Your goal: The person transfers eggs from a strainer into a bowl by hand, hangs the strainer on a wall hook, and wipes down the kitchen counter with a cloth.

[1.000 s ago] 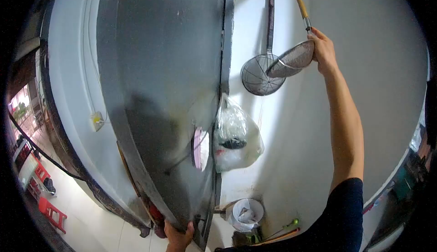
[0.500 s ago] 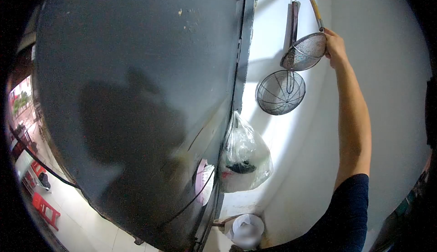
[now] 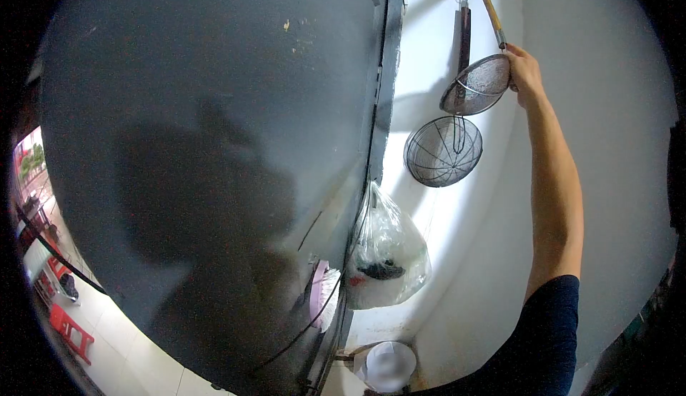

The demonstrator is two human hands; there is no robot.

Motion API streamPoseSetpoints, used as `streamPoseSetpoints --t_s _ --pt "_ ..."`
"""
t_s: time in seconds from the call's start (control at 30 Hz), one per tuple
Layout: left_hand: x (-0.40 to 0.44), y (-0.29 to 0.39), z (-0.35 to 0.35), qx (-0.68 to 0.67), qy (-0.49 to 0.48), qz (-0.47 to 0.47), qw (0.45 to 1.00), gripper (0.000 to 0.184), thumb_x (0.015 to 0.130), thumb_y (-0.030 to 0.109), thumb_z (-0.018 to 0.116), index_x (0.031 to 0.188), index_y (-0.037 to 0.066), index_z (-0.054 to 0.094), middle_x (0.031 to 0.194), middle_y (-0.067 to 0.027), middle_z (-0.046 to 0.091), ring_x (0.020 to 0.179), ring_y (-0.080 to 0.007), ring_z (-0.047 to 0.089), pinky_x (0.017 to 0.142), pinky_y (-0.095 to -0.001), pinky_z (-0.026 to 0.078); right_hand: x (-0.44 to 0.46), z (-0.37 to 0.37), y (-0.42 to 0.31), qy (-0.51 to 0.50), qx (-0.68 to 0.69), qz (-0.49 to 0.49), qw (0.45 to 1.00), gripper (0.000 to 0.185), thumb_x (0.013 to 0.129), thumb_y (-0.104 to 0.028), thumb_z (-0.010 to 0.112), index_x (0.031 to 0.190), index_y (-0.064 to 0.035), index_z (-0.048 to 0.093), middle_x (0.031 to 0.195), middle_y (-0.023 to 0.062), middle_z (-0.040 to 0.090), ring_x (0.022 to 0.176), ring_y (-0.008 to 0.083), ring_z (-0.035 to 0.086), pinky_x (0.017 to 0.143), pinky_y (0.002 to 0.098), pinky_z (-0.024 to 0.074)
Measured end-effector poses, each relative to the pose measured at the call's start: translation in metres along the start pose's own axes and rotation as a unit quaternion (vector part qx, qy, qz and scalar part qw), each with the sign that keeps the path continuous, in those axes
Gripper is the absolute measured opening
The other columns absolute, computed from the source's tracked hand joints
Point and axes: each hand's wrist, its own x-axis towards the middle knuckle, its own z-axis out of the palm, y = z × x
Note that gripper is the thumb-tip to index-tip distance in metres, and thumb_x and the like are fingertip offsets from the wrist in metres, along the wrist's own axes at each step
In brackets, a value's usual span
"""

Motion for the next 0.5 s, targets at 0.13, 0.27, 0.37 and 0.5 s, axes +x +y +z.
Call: streamPoseSetpoints --t_s 0.13,0.27,0.37,0.5 --pt "-0.002 0.003 0.004 0.091 0.007 -0.023 0.996 0.044 0.086 0.015 0.085 0.120 -0.005 0.066 0.110 -0.0147 0.073 0.098 -0.0254 0.069 0.086 -0.0389 0.057 -0.004 0.004 -0.007 0.008 -0.019 -0.002 1.000 0.045 0.105 -0.021 0.059 0.148 -0.0072 0.067 0.069 -0.0059 0.052 0.050 0.0074 0.041 0.044 0.0286 0.0300" --pt "0.004 0.013 0.006 0.101 0.002 0.001 0.995 0.044 0.086 0.015 0.085 0.121 -0.005 0.066 0.110 -0.0147 0.073 0.098 -0.0253 0.069 0.086 -0.0388 0.057 0.001 0.006 -0.003 0.008 -0.035 -0.017 0.999 0.044 0.102 -0.024 0.062 0.142 -0.0086 0.071 0.071 -0.0017 0.056 0.053 0.0109 0.048 0.044 0.0310 0.0359" --pt "0.005 0.018 0.007 0.101 0.000 0.014 0.995 0.044 0.086 0.015 0.085 0.121 -0.005 0.065 0.110 -0.0147 0.073 0.098 -0.0253 0.069 0.086 -0.0386 0.057 0.002 0.007 -0.004 0.006 -0.046 -0.012 0.999 0.044 0.102 -0.024 0.063 0.142 -0.0086 0.071 0.072 -0.0015 0.057 0.053 0.0108 0.049 0.044 0.0309 0.0361" --pt "0.008 0.021 0.009 0.102 -0.004 0.024 0.994 0.045 0.086 0.015 0.085 0.121 -0.005 0.065 0.111 -0.0148 0.073 0.098 -0.0252 0.069 0.086 -0.0385 0.057 0.000 0.010 -0.007 0.005 -0.042 -0.015 0.999 0.045 0.101 -0.024 0.063 0.142 -0.0086 0.071 0.071 -0.0014 0.057 0.053 0.0111 0.049 0.044 0.0312 0.0362"
